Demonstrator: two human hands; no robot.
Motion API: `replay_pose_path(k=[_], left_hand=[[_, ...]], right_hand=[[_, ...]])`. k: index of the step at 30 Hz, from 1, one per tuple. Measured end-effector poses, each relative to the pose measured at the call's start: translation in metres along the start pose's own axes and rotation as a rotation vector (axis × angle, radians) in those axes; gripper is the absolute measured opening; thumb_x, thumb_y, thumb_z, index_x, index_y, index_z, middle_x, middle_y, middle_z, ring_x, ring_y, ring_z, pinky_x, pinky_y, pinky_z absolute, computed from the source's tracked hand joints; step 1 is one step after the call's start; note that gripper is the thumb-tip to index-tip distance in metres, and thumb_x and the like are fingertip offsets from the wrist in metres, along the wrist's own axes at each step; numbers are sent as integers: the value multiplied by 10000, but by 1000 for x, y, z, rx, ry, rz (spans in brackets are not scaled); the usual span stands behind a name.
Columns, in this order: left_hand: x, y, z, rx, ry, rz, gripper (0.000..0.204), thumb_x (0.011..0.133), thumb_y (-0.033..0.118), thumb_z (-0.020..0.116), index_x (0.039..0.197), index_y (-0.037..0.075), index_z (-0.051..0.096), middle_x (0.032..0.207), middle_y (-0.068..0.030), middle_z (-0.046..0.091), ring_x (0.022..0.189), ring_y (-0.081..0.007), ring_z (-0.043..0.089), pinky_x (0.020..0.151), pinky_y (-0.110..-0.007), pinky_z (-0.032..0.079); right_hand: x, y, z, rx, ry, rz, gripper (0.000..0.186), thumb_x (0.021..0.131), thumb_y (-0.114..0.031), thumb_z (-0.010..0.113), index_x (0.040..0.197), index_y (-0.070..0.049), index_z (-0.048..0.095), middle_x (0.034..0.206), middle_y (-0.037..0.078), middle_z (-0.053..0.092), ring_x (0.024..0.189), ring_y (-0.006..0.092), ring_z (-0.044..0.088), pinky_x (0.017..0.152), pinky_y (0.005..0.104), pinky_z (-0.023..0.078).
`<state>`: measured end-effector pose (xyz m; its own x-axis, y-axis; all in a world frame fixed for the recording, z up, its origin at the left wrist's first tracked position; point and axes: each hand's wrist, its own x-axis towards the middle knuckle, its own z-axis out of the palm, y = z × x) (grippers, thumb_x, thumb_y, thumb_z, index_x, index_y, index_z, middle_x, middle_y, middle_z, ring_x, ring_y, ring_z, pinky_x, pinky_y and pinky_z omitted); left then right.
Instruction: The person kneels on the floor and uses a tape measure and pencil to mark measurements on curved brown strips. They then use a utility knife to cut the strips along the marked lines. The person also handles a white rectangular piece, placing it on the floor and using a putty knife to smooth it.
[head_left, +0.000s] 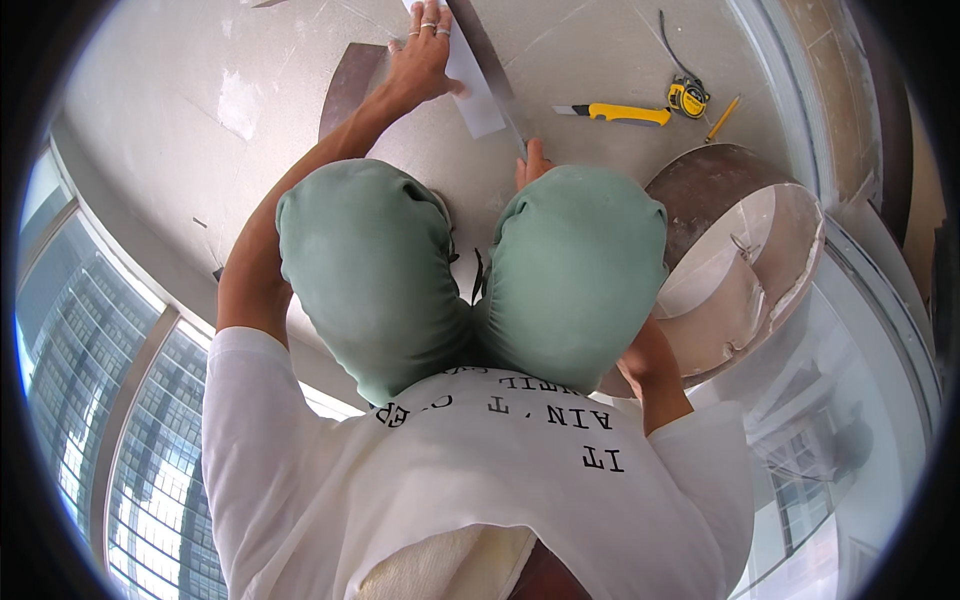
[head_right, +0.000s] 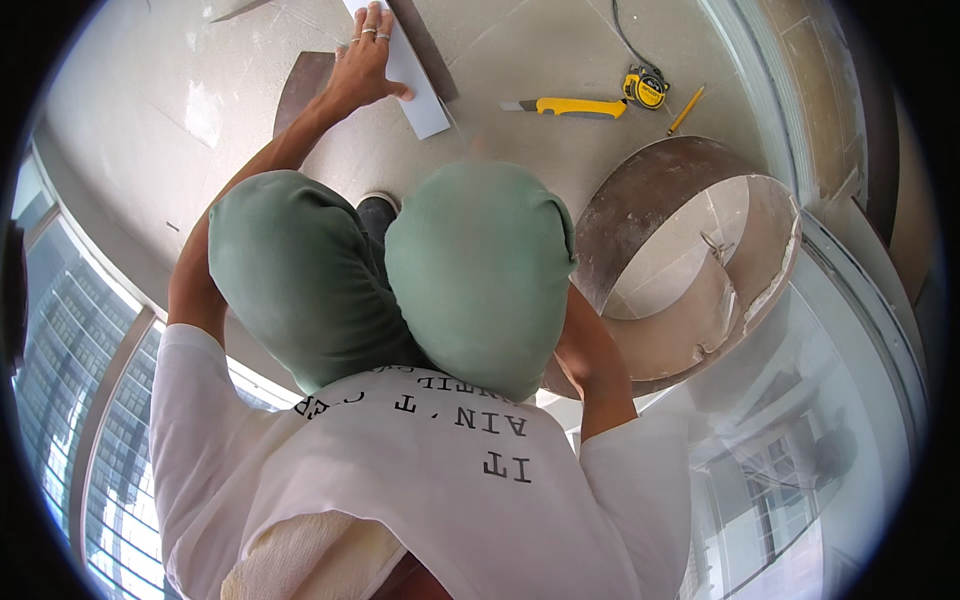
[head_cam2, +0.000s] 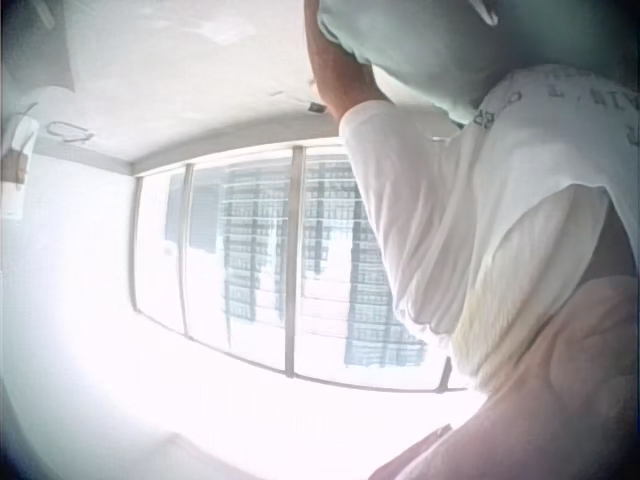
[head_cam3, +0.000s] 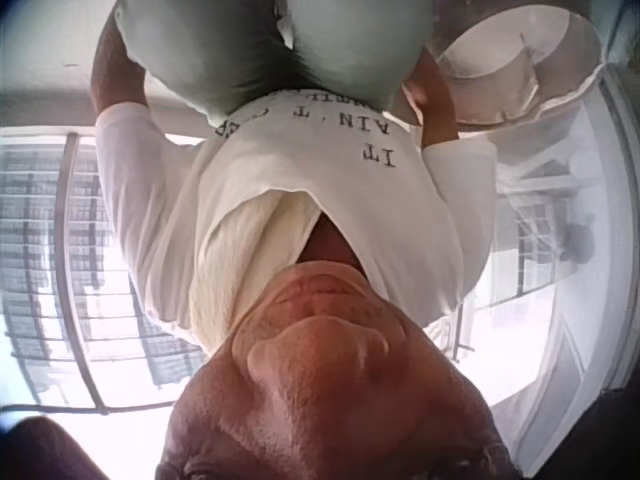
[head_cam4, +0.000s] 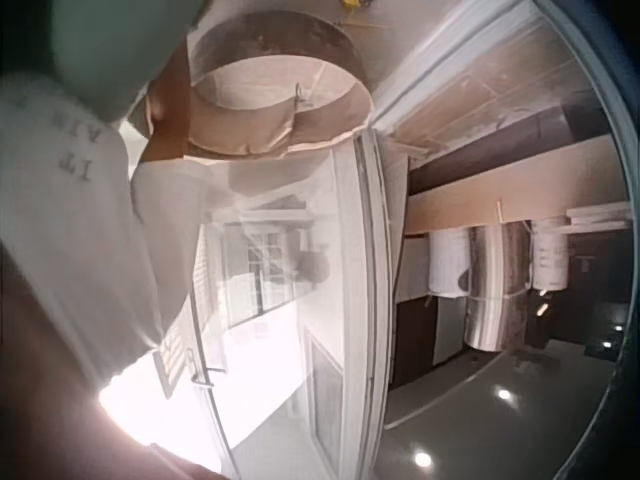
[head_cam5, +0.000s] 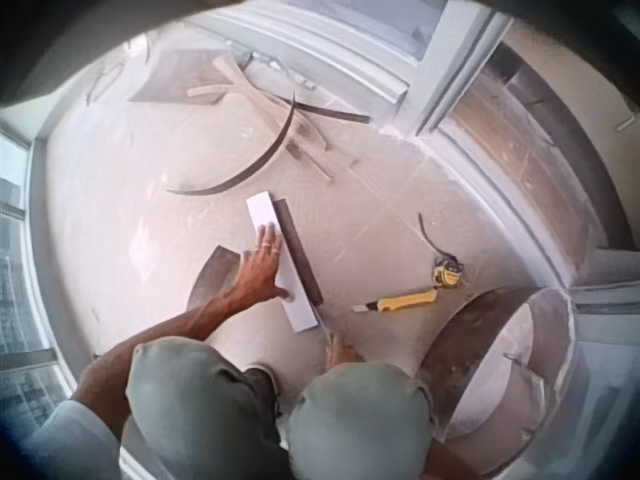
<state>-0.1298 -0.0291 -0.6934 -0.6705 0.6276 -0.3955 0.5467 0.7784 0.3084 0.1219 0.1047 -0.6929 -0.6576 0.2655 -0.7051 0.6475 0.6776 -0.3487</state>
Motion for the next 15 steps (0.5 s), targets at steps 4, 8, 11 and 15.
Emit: replay_pose_path(k=[4, 8, 11, 15], left_hand=[[18, -9, 23, 73, 116, 63, 1282, 596, 388, 954, 1584, 37, 217, 1678, -180, 77, 1552, -369, 74, 1104, -747, 298], [2, -18, 20, 85, 132, 31, 1189, 646, 394, 930, 1577, 62, 268, 1664, -177, 157, 1547, -368, 119, 1134, -719, 282], [12, -16, 8, 16, 115, 47, 1125, 643, 380, 930, 1549, 68, 340, 1657, -140, 212, 1542, -352, 165, 1156, -708, 250], [15, -18, -11, -27, 72, 3, 1170, 623, 349, 935, 1557, 47, 296, 1667, -127, 189, 1546, -342, 151, 1160, -714, 229]], right_hand=[[0, 6, -8, 83, 80, -36, 385, 1038, -330, 475, 1313, -69, 412, 1004, 284, 677, 913, 475, 671, 791, 551, 500], [17, -31, -51, 235, 151, -135, 386, 1031, -335, 481, 1290, -51, 440, 1013, 314, 664, 946, 492, 653, 815, 546, 498], [66, -44, -65, 273, 327, -290, 403, 1021, -344, 484, 1275, -34, 446, 1017, 327, 658, 958, 515, 633, 838, 553, 491], [116, -92, -85, 268, 315, -375, 381, 1016, -296, 490, 1247, 6, 467, 977, 301, 675, 920, 507, 648, 793, 579, 500]])
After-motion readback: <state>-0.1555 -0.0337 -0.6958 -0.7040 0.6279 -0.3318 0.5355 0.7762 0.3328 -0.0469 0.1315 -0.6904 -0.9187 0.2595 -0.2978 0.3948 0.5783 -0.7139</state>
